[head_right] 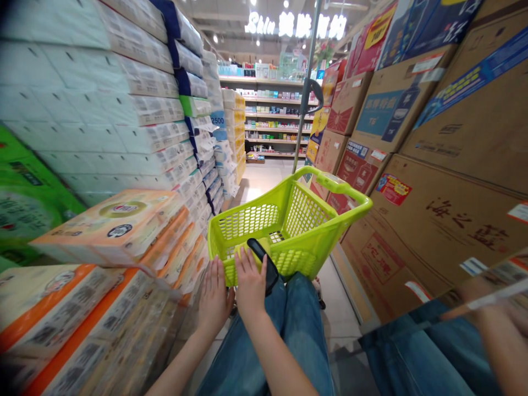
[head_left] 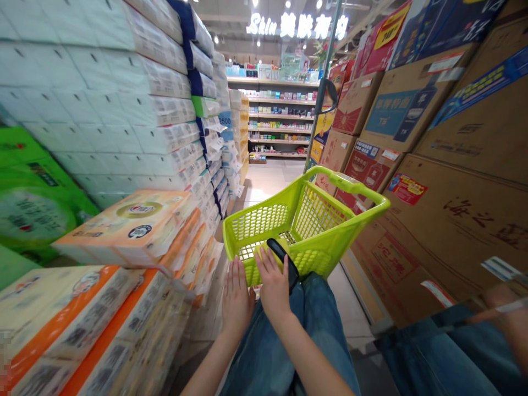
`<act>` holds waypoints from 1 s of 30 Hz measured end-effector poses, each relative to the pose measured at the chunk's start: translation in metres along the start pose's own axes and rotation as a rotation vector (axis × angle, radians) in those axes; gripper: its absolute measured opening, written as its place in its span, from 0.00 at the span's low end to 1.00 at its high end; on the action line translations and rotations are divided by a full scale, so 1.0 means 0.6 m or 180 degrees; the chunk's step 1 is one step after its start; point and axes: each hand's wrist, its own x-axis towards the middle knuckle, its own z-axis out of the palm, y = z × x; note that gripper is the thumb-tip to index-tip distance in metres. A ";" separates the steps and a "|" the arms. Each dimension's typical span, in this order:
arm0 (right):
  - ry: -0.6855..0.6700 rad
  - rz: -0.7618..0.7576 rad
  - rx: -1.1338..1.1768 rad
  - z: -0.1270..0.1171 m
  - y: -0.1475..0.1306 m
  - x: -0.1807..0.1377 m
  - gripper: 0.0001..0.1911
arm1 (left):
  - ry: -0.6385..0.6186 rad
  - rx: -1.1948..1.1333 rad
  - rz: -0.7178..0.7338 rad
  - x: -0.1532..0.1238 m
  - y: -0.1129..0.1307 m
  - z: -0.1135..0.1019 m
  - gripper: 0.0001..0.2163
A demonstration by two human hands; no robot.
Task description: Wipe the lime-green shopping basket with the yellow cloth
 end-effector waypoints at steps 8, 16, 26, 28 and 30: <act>-0.0306 -0.0537 0.0048 -0.013 -0.001 0.003 0.33 | -0.0100 0.0128 0.0119 0.000 -0.007 -0.007 0.39; 0.0081 0.0323 -0.0374 -0.096 0.132 0.024 0.42 | -0.0112 -0.0072 0.0021 0.001 -0.003 -0.010 0.39; -0.0071 -0.0034 0.0080 0.006 -0.017 0.001 0.31 | 0.0009 0.0098 0.0004 -0.002 -0.001 0.002 0.38; -0.0117 -0.0190 0.0178 0.018 -0.039 -0.003 0.28 | 0.0053 0.0267 -0.0009 -0.003 -0.002 0.004 0.36; -0.0172 -0.0314 0.0220 0.017 -0.042 -0.003 0.27 | 0.0035 0.0318 0.0013 -0.004 -0.004 0.004 0.36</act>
